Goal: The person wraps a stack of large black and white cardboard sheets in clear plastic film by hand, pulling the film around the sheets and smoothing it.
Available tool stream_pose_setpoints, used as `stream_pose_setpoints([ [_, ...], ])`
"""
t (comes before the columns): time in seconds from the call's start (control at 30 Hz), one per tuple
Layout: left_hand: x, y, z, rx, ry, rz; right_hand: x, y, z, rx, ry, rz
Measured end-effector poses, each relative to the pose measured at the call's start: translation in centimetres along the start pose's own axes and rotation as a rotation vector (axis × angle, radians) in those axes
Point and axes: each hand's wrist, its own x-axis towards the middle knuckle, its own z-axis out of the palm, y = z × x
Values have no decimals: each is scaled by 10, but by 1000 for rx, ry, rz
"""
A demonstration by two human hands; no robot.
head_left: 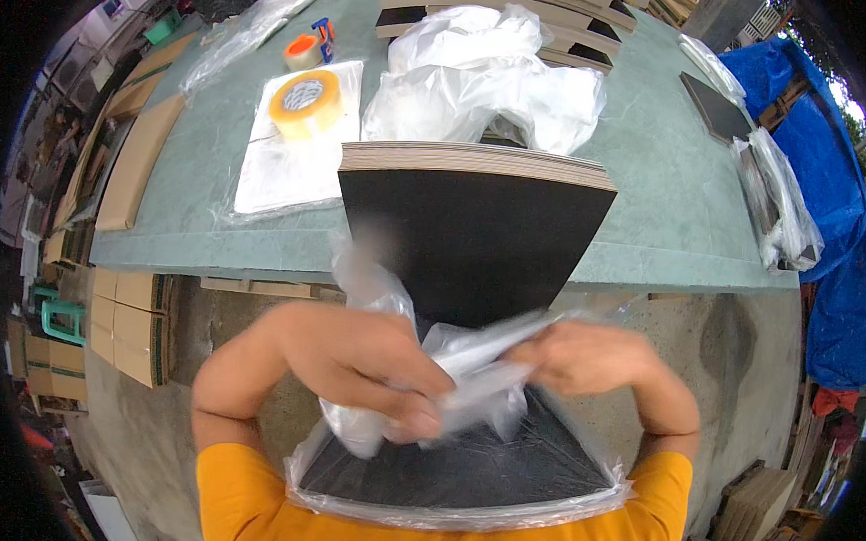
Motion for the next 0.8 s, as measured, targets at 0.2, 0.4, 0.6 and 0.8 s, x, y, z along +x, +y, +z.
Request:
stream_pose_setpoints([
  [0.2,7,-14,10,1121,344,-214,-7,-23,-10,52,-290,83],
  [0.4,-4,-13,30,1096,231,-376,-22,4,2,-1001,31,731],
  [0.6,-20,-38,7,1352,638,-590,-10,-72,33,-745,315,-466],
  [0.8,-24,-17,5,1485,516,-712,-15,-62,-10,-310,59,372],
])
